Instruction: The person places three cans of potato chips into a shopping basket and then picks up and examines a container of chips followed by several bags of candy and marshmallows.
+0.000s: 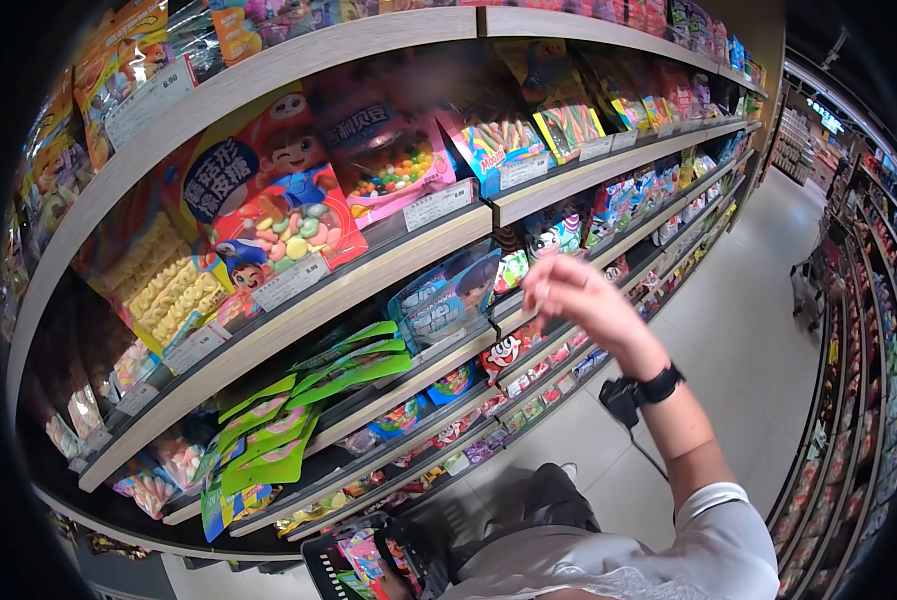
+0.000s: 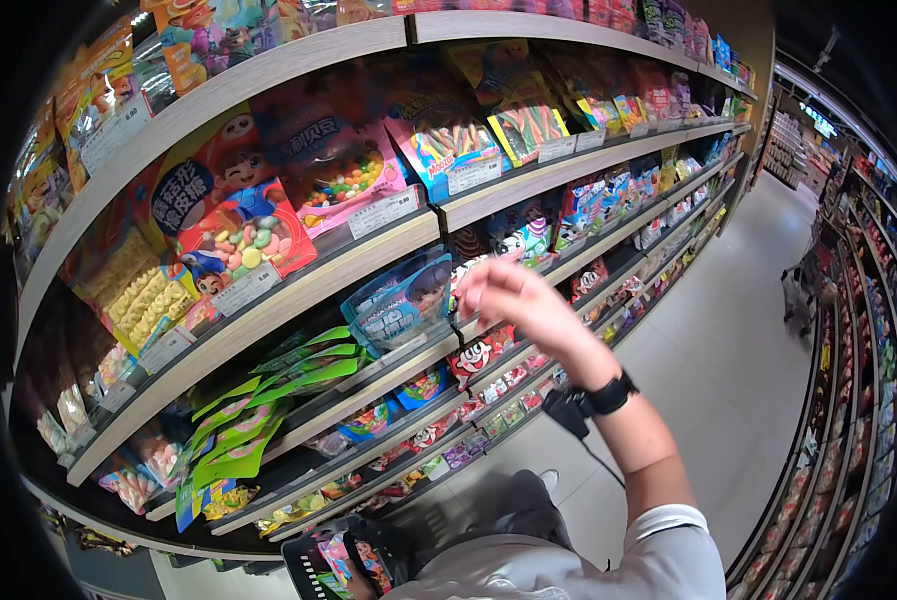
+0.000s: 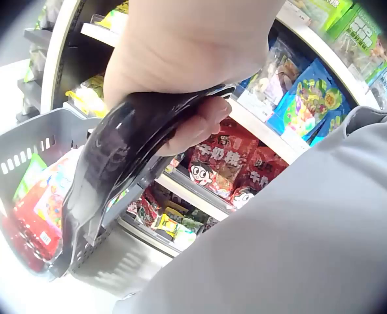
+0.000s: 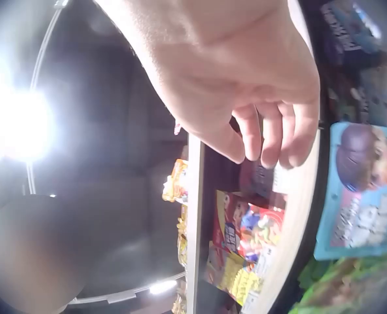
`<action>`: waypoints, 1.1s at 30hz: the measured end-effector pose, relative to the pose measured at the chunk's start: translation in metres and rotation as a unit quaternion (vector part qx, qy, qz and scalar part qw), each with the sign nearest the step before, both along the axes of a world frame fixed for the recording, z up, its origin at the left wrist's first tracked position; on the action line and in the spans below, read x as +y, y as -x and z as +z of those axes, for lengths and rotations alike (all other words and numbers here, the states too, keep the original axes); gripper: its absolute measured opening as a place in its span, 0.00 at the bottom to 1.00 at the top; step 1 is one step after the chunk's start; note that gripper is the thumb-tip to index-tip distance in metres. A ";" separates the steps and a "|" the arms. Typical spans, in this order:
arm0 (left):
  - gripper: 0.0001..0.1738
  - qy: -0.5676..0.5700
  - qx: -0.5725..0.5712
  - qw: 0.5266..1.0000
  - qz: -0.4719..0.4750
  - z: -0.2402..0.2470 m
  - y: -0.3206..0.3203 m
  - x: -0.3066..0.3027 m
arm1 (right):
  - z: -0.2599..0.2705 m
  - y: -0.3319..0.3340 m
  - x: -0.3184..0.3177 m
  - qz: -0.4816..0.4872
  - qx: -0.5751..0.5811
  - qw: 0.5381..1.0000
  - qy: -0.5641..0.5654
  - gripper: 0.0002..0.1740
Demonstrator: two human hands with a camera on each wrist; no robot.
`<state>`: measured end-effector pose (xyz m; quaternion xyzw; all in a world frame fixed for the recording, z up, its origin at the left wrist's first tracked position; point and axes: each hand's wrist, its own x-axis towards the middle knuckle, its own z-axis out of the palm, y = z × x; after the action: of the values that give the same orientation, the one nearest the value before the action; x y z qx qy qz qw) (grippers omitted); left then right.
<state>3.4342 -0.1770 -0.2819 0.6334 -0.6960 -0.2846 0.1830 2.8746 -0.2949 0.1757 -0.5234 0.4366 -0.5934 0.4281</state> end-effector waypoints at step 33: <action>0.24 -0.081 -0.098 0.893 0.431 0.044 0.321 -0.010 | 0.130 0.243 -0.269 0.206 -0.246 0.944 -0.073 0.22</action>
<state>3.1128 -0.1871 -0.2383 0.9085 -0.3437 -0.1699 0.1661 2.6320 -0.5639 0.3061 -0.4068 0.2420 -0.5690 0.6724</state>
